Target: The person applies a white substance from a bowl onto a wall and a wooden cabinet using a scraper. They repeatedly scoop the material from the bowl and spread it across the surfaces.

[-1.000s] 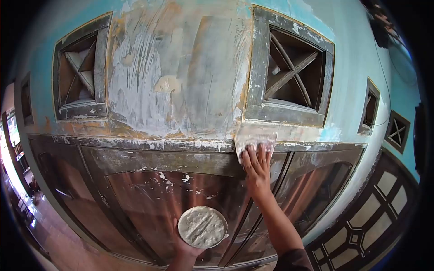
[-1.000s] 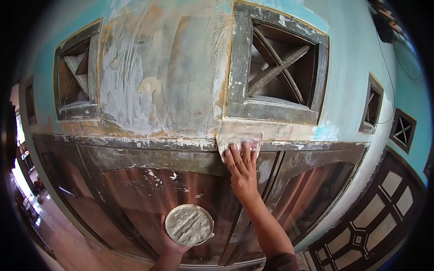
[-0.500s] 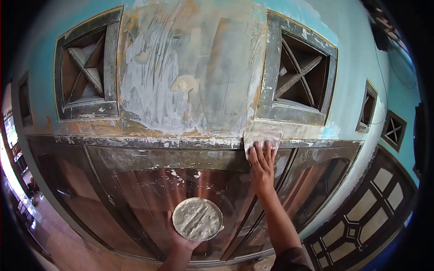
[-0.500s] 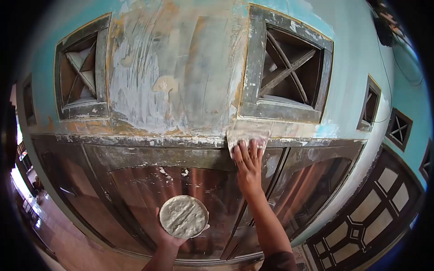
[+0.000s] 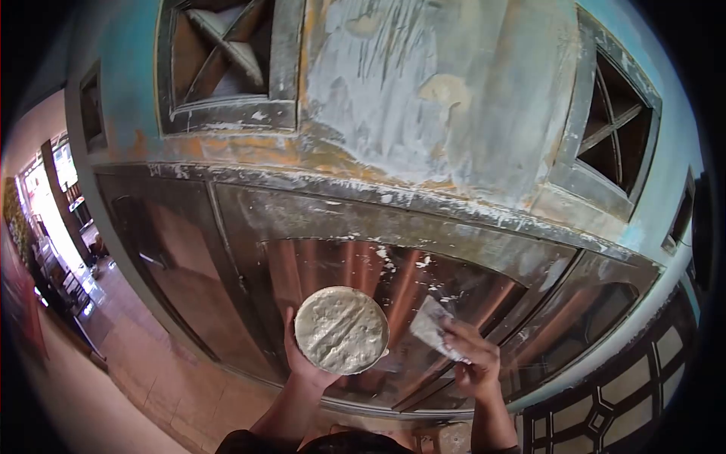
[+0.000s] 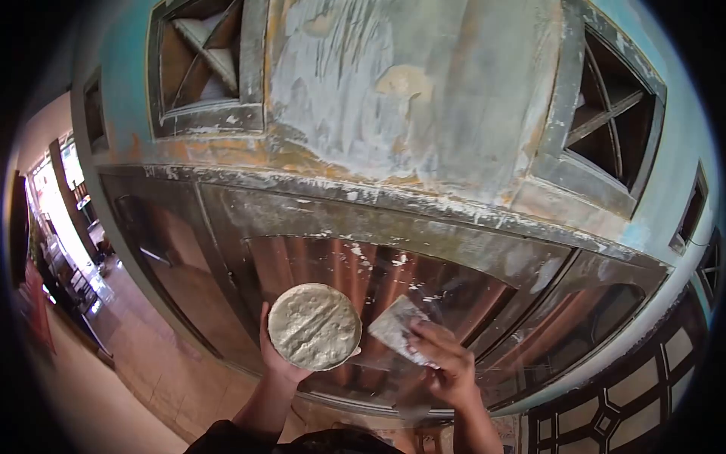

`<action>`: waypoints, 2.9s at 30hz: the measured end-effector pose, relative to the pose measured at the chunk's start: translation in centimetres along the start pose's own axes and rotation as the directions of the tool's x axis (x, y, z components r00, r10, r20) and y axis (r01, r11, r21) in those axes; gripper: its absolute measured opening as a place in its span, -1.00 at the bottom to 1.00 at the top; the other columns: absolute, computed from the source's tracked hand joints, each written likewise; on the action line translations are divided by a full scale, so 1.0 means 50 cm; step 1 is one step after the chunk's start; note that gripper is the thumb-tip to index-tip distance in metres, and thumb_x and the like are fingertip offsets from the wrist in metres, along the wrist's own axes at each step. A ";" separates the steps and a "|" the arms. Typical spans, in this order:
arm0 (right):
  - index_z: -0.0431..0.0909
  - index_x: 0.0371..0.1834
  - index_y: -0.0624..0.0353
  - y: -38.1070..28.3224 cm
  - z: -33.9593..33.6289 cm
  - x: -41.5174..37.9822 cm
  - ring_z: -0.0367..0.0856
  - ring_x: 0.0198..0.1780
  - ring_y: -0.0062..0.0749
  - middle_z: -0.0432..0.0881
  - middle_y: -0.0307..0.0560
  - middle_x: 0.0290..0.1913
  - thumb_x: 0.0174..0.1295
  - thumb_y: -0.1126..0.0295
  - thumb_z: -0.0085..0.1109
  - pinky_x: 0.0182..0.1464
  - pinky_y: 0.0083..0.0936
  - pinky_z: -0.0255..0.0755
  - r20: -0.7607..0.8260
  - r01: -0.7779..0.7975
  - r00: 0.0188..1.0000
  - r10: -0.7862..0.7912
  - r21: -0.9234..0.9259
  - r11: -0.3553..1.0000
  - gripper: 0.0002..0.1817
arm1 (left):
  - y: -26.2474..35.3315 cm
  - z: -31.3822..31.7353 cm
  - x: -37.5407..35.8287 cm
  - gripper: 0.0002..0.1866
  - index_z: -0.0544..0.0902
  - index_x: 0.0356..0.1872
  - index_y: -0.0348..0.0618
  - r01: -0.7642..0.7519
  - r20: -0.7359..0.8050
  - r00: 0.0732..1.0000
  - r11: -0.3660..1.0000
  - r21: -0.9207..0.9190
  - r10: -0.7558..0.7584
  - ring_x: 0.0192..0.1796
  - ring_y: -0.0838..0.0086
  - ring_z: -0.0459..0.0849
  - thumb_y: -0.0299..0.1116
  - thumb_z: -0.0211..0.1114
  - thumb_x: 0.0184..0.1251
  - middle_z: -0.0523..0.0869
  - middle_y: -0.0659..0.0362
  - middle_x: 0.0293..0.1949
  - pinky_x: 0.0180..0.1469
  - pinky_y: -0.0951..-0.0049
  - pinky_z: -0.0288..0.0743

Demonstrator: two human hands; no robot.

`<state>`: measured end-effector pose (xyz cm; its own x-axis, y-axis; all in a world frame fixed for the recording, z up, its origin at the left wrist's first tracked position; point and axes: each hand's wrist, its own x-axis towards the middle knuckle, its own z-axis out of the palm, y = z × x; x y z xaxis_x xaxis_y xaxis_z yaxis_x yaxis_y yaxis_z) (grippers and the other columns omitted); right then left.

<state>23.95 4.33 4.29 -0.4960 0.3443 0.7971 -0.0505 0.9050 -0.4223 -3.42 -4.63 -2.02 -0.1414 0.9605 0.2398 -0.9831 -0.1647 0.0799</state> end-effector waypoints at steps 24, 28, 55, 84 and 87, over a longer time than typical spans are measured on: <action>0.64 0.25 0.16 -0.011 0.155 0.127 0.62 0.30 -0.08 0.70 -0.03 0.21 0.07 0.44 0.23 0.37 -0.13 0.49 0.554 0.370 0.771 -0.315 0.013 0.929 -0.44 | 0.053 -0.002 -0.038 -0.08 0.38 0.46 -0.27 -0.105 0.076 0.991 0.994 -0.016 0.106 0.40 -0.12 0.47 0.41 -0.23 0.50 0.46 -0.18 0.41 0.44 -0.12 0.32; 0.64 0.24 0.15 -0.014 0.157 0.124 0.61 0.31 -0.09 0.69 -0.03 0.21 0.08 0.43 0.24 0.36 -0.13 0.49 0.559 0.350 0.775 -0.294 0.007 0.937 -0.45 | 0.049 -0.016 -0.034 -0.09 0.37 0.47 -0.27 -0.087 0.083 0.993 0.996 -0.031 0.090 0.40 -0.12 0.46 0.40 -0.23 0.50 0.46 -0.19 0.42 0.44 -0.12 0.31; 0.69 0.13 0.16 -0.017 0.101 0.120 0.63 0.27 -0.15 0.71 -0.11 0.18 -0.04 0.60 0.29 0.35 -0.16 0.49 0.567 0.298 0.794 -0.219 -0.048 0.953 -0.46 | 0.005 -0.025 -0.004 -0.09 0.36 0.48 -0.22 -0.002 0.062 0.998 1.000 0.004 0.002 0.44 -0.15 0.41 0.41 -0.25 0.49 0.40 -0.17 0.46 0.46 -0.15 0.29; 0.52 0.17 0.33 0.010 -0.020 -0.011 0.66 0.12 -0.34 0.67 -0.03 0.08 0.41 0.62 0.14 0.25 -0.30 0.51 -0.392 0.080 0.767 0.508 0.844 0.531 -0.71 | -0.125 -0.063 0.008 -0.12 0.37 0.48 -0.17 0.219 0.009 0.976 0.975 -0.024 -0.219 0.46 -0.13 0.39 0.39 -0.15 0.48 0.42 -0.10 0.47 0.48 -0.29 0.22; 0.51 0.15 0.41 0.029 -0.091 -0.035 0.67 0.13 -0.20 0.67 0.07 0.10 0.39 0.69 0.07 0.29 -0.29 0.52 -0.689 0.048 0.717 0.105 0.199 0.979 -0.71 | -0.140 -0.049 0.010 -0.12 0.38 0.48 -0.17 0.217 0.069 0.974 0.976 -0.019 -0.215 0.48 -0.12 0.37 0.40 -0.15 0.47 0.40 -0.09 0.48 0.48 -0.32 0.20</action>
<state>28.69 6.19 4.27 0.2362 0.5138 0.8247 -0.2459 0.8527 -0.4608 3.12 -2.44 -4.81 0.0815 0.9557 0.2827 -0.9924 0.0515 0.1120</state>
